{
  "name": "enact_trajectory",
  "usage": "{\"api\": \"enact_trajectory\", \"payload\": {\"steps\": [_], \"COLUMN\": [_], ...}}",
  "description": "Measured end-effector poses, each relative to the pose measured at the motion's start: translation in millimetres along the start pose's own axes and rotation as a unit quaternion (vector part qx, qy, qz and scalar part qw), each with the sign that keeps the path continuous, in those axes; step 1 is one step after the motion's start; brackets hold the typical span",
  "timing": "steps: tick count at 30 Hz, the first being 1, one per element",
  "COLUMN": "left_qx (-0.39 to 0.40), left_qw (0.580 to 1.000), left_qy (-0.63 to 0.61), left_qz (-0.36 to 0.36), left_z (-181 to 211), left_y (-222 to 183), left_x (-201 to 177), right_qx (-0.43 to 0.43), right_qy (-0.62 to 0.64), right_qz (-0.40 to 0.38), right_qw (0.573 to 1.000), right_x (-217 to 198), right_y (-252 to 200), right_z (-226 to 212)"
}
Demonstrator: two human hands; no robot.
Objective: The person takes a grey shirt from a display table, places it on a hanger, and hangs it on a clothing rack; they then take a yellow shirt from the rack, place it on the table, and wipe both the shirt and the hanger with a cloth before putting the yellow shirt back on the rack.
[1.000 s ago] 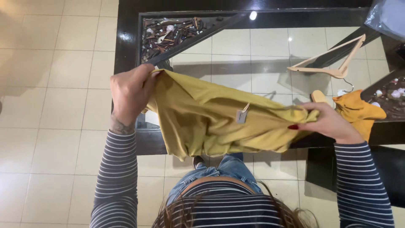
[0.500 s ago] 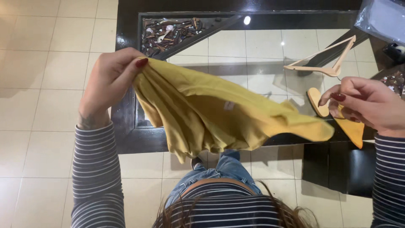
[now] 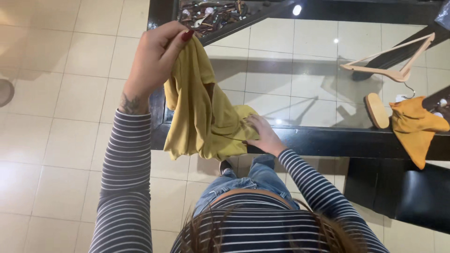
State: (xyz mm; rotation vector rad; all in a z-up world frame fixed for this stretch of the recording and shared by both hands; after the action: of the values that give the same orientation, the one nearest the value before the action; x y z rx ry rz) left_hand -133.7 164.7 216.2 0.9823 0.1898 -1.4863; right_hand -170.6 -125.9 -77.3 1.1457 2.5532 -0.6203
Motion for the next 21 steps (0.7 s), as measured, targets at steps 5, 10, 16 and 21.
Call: {"api": "enact_trajectory", "payload": {"steps": [5,10,16,21], "left_qx": [-0.017,-0.027,-0.058,-0.067], "left_qw": [1.000,0.999,0.996,0.996], "left_qy": [0.012,0.038,0.055,0.044], "left_qz": [0.013,0.024,0.038,0.036], "left_z": [-3,-15,-37,-33], "left_y": [-11,-30,-50,-52], "left_x": [-12,-32,-48,-49], "right_qx": [-0.092,-0.187,-0.288,-0.310], "right_qy": [-0.240,-0.205,-0.235,-0.279], "right_qz": [0.055,0.123,0.188,0.124], "right_qw": [0.965,0.953,0.909,0.900], "right_x": [45,40,27,73], "right_y": [40,57,42,50], "right_z": [-4,2,-27,-20]}}
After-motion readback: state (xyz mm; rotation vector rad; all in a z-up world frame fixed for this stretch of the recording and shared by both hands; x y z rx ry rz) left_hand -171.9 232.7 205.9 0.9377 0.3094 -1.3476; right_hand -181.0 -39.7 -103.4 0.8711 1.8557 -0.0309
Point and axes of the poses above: each hand's wrist, its own y-axis towards the middle knuckle, its own x-axis out of the palm, z = x × y, the point moved 5 cm from there along y, towards the middle knuckle, and after that the axes turned 7 degrees about y, right-handed, at the moved point
